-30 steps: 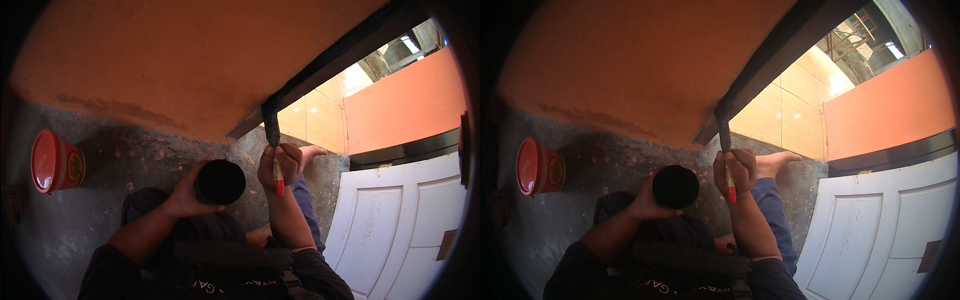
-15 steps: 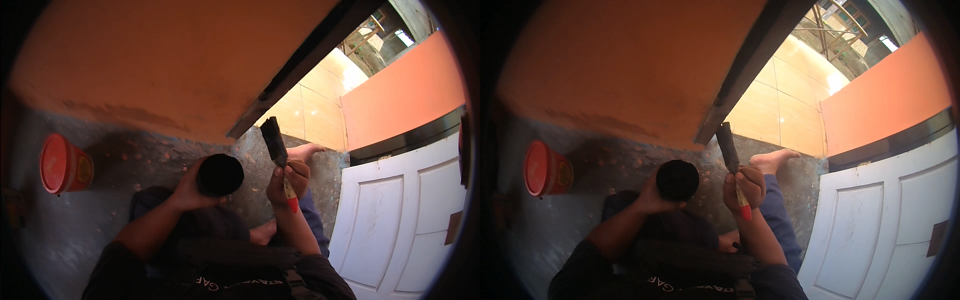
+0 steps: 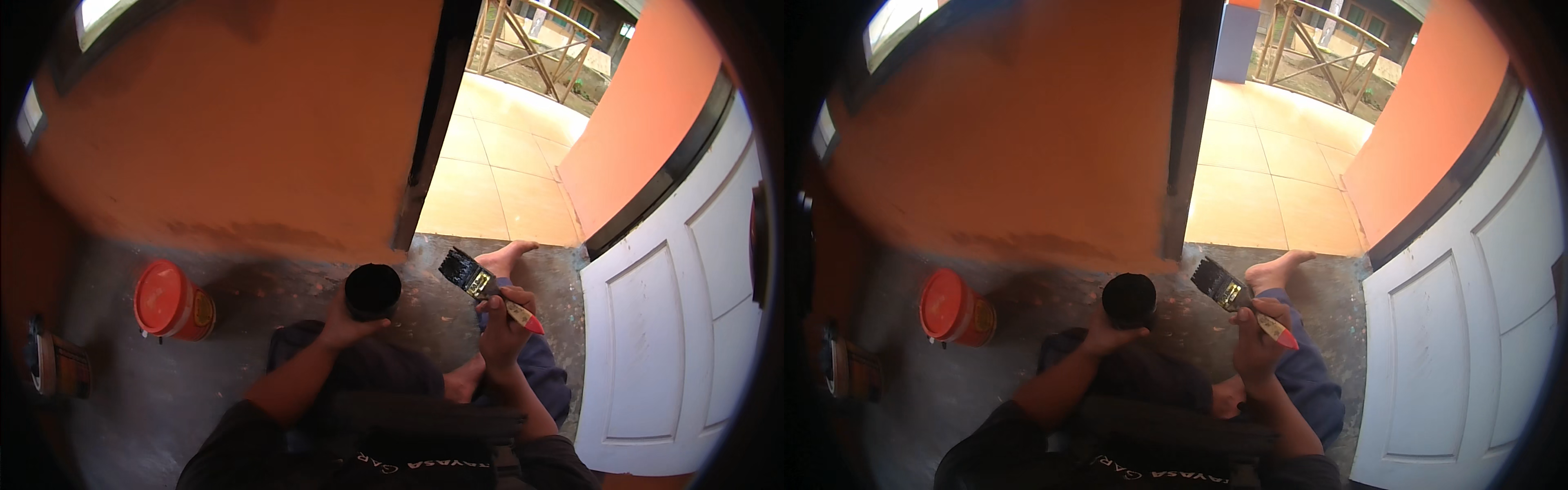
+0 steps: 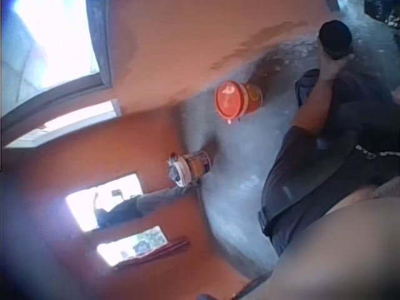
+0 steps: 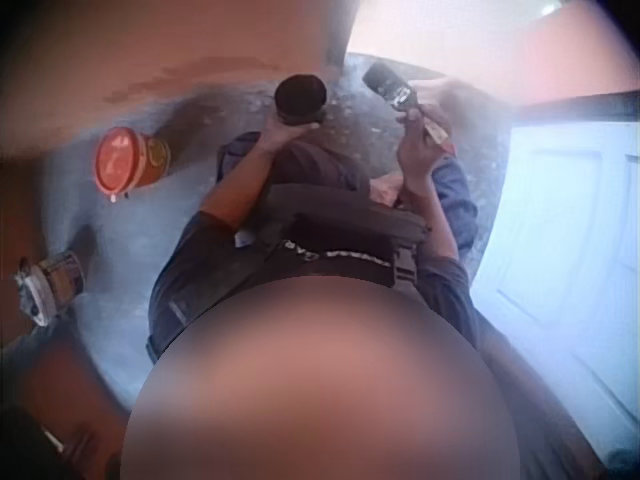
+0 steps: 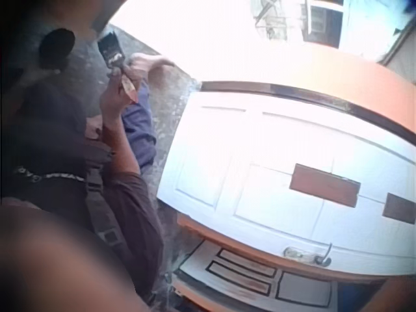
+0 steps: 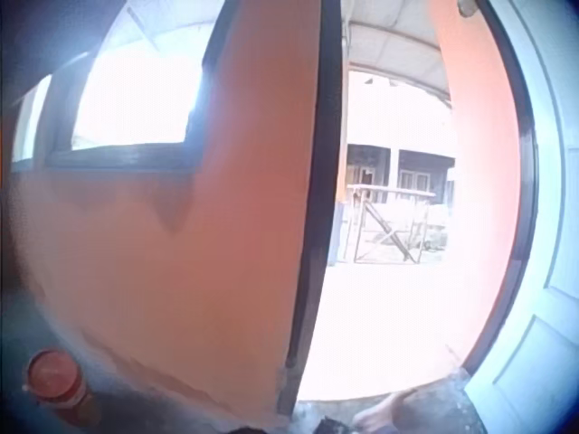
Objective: The person sits on the floor and paints the lower section of a door frame black using a brush and a small paint container. They repeatedly dip the brush into the paint and apply it to the frame, working on the bottom edge and vertical sides.
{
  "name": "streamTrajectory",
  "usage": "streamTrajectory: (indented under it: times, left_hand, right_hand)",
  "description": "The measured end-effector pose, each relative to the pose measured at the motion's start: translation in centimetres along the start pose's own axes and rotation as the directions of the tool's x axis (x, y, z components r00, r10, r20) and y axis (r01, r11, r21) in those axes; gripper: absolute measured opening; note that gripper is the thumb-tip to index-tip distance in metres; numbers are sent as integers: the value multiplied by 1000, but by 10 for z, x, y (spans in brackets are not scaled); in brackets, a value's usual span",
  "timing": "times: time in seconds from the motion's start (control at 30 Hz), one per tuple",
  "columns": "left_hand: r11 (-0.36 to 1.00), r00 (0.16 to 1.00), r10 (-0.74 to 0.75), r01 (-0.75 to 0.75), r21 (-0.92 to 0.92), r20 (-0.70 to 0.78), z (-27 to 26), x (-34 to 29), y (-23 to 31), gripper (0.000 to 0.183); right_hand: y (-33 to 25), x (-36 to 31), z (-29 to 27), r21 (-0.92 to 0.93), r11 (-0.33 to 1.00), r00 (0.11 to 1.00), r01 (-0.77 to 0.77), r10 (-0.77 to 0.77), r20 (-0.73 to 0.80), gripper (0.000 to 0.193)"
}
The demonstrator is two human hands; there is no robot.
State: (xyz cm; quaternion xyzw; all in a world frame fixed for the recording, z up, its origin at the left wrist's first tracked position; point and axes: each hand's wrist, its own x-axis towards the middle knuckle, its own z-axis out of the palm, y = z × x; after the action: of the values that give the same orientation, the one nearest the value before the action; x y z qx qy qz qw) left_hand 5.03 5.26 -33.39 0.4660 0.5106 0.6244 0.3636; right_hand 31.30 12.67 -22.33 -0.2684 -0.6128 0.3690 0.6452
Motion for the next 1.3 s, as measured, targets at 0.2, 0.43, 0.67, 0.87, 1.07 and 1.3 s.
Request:
streamTrajectory:
  times: [0.2,0.43,0.67,0.87,1.07,1.3]
  left_hand:
    - [997,998,53,-55,61,28,4,-25,23,97]
    - [990,987,139,-142,26,82,20,-55,46,98]
    - [917,925,352,-371,148,142,24,-65,93,96]
    - [874,900,404,-433,221,167,19,-61,105,93]
    - [865,904,389,-424,266,176,15,-60,107,95]
    - [877,906,408,-423,228,111,16,-58,103,89]
  right_hand:
    - [-35,-11,-15,118,980,987,-161,159,20,17]
    - [-91,9,-7,299,953,990,-39,-5,143,33]
    - [-160,38,10,-9,989,805,146,-114,582,27]
    - [-173,51,43,-234,927,529,293,47,847,19]
    - [-153,44,65,-285,917,374,281,169,912,18]
    - [-150,44,78,-322,836,268,443,219,938,16]
